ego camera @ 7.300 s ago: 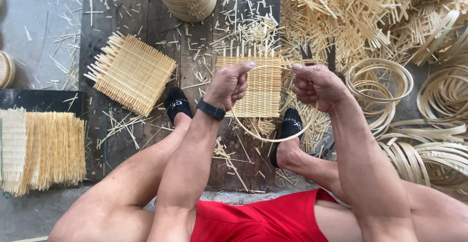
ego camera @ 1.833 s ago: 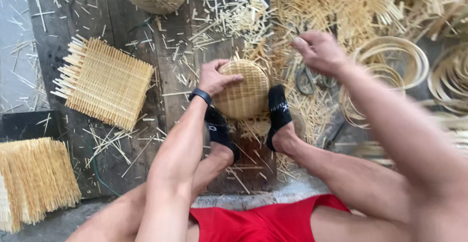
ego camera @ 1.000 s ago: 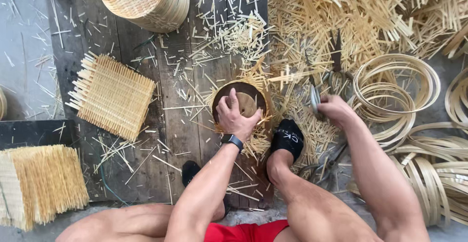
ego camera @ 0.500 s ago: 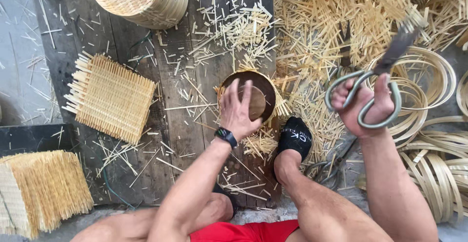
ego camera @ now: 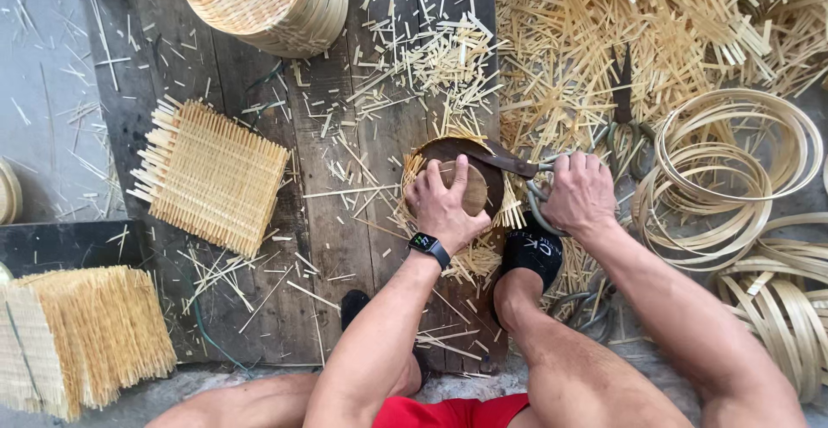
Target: The person repeatedly places a circular bamboo frame over a square woven bamboo mat, trims the excess weave with shears, and stacks the finished pieces. The person uses a wooden block to hold the mat in place while cutting.
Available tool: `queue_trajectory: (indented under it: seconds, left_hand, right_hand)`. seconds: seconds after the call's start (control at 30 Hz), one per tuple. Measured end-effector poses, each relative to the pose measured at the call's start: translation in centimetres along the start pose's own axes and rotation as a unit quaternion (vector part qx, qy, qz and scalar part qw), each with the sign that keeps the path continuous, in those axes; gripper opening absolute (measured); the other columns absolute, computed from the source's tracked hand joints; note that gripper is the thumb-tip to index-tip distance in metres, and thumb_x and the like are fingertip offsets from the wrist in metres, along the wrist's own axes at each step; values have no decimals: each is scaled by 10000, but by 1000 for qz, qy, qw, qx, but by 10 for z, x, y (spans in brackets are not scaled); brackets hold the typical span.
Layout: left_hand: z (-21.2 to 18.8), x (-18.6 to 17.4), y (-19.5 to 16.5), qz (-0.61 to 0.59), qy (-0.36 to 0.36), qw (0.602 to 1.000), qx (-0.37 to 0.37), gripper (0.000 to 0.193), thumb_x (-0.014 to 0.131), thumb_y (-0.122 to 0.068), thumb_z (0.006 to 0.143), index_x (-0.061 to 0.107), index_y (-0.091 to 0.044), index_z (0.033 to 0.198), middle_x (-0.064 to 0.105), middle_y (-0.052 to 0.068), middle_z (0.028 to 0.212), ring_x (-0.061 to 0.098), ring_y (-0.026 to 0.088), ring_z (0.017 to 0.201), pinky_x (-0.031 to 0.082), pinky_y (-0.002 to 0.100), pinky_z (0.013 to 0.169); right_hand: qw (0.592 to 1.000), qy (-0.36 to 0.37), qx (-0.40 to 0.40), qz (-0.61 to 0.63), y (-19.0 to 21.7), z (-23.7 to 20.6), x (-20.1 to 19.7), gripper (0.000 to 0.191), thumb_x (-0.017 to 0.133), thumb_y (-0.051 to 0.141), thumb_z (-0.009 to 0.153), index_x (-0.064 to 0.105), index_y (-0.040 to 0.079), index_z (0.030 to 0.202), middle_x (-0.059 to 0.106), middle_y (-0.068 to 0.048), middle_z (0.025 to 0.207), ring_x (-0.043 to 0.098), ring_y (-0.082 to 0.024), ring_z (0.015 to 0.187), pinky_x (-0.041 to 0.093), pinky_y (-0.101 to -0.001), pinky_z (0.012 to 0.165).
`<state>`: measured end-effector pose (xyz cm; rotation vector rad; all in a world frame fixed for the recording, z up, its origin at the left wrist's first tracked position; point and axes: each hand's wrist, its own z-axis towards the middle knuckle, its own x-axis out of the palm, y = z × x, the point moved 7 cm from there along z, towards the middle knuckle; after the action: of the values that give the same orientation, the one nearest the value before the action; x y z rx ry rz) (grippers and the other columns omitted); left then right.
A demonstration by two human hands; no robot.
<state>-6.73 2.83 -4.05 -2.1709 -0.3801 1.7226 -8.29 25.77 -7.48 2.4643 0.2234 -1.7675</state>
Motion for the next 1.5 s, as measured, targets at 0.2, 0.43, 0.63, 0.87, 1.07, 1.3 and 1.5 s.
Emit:
queue_trajectory:
  seconds: [0.2,0.43,0.63,0.87,1.07,1.3,1.5]
  left_hand:
    - [0,-1,1,-17,-34,998,54,1024,834,-395,562,484,-195,1504,398,264,1389,427,449,1275,286,619,1112]
    - [-2,-1,10,-25,2,993,112,1045,854,-373,534,468,-222,1494,410,254,1401,420,446,1287,287,607,1137]
    - [0,-7,18,-47,19,984,169,1029,850,-353,552,466,-254,1501,414,235,1420,426,437,1304,312,572,1136]
    - [8,-7,14,-16,102,965,243,1072,851,-348,524,445,-263,1513,400,231,1449,406,426,1339,308,556,1178]
    - [-2,-24,-2,101,48,960,257,1063,886,-363,496,466,-278,1469,366,191,1511,358,387,1416,205,563,1221]
    - [-17,-10,8,-40,-132,989,-57,1041,931,-418,652,410,-71,1484,339,300,1488,332,505,1380,287,642,1139]
    - [-17,-2,19,-34,-149,988,34,1006,901,-304,657,414,-93,1510,341,293,1497,340,521,1368,364,629,1133]
  right_hand:
    - [999,-38,-38,-9,-11,10,3,363,609,341,945,683,-14,947,658,-178,844,643,-260,730,562,-383,568]
    - [996,-11,-68,-58,-3,30,17,210,551,174,1040,684,15,1004,669,-164,858,645,-224,745,573,-347,580]
    - [999,19,-27,42,-25,32,8,688,639,599,922,664,-77,1050,663,-222,974,651,-306,911,590,-439,766]
    - [997,21,-65,-30,3,29,2,577,617,511,919,615,-44,1077,639,-191,963,635,-294,926,544,-406,846]
    - [995,91,-37,6,-6,27,26,257,475,201,1095,633,4,1047,688,-189,986,678,-270,889,604,-418,730]
    - [996,-44,-71,3,3,33,-2,616,641,548,814,659,-39,999,671,-212,938,640,-304,852,570,-413,741]
    - [998,50,-35,-9,0,41,29,328,519,289,1048,644,-13,1065,665,-181,958,638,-247,856,556,-378,747]
